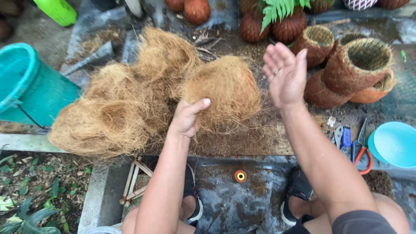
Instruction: The person tears and shapes sheets of coconut coir fiber by hand and presses them around the inside of a small terracotta pot, adding loose fibers to build up and smooth the liner. They work through a pile of coir, fitting fiber to one pot at a time on the workbench.
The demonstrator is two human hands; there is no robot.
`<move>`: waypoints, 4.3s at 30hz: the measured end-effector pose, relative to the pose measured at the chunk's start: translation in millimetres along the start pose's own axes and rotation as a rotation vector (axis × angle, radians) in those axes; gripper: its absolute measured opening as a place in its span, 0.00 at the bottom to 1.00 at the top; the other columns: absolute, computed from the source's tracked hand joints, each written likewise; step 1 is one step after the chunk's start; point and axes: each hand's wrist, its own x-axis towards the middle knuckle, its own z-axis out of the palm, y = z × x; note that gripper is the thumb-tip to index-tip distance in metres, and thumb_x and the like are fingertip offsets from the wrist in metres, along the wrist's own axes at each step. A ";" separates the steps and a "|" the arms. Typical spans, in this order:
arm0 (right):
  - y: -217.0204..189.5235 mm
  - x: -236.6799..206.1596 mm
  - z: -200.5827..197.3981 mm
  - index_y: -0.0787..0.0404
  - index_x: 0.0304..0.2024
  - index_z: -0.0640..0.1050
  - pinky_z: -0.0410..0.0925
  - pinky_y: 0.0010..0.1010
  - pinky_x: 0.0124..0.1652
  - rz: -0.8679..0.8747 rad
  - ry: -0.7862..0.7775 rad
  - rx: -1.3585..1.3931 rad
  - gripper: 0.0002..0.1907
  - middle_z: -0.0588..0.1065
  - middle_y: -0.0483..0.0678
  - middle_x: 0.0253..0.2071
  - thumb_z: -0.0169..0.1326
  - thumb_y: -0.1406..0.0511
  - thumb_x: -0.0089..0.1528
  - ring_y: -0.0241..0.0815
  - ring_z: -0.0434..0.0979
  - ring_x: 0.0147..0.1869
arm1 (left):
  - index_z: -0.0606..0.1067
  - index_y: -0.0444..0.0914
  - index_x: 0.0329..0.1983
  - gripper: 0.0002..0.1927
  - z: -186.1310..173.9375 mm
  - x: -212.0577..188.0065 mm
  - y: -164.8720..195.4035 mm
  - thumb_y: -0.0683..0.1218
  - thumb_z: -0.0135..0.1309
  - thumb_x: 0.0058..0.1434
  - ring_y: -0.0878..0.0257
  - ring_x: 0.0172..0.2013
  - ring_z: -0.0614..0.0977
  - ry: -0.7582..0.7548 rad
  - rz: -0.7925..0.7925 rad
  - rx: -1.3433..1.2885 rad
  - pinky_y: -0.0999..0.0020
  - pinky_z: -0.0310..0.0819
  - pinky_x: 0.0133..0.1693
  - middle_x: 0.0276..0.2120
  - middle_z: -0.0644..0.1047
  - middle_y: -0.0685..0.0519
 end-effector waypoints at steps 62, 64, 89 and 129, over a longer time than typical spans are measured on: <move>-33.3 -211.0 53.2 0.59 0.39 0.79 0.72 0.39 0.29 -0.392 -0.855 -1.096 0.05 0.76 0.49 0.31 0.57 0.67 0.60 0.49 0.80 0.31 | 0.76 0.31 0.56 0.23 28.7 -140.0 127.3 0.40 0.62 0.56 0.58 0.46 0.81 0.148 0.066 0.830 0.62 0.77 0.50 0.46 0.82 0.47; -79.8 -201.4 61.2 0.58 0.40 0.76 0.70 0.39 0.25 -0.641 -0.896 -1.117 0.07 0.72 0.48 0.31 0.57 0.68 0.59 0.48 0.77 0.28 | 0.74 0.31 0.58 0.26 28.0 -144.4 126.3 0.39 0.62 0.55 0.59 0.47 0.81 0.083 0.019 0.894 0.63 0.77 0.50 0.48 0.82 0.47; -99.8 -172.6 65.3 0.57 0.40 0.77 0.71 0.35 0.26 -0.699 -0.924 -1.118 0.09 0.74 0.48 0.34 0.56 0.68 0.56 0.47 0.78 0.32 | 0.71 0.31 0.58 0.24 42.8 -165.6 111.9 0.36 0.60 0.57 0.63 0.49 0.81 -0.112 -0.037 0.943 0.66 0.76 0.53 0.48 0.82 0.50; 107.3 -207.1 64.4 0.58 0.41 0.84 0.76 0.39 0.43 0.513 -0.480 -0.711 0.08 0.84 0.49 0.38 0.55 0.66 0.63 0.44 0.80 0.41 | 0.64 0.31 0.65 0.31 33.8 -144.1 100.4 0.43 0.59 0.60 0.57 0.55 0.79 -0.078 0.071 0.559 0.58 0.73 0.58 0.55 0.77 0.47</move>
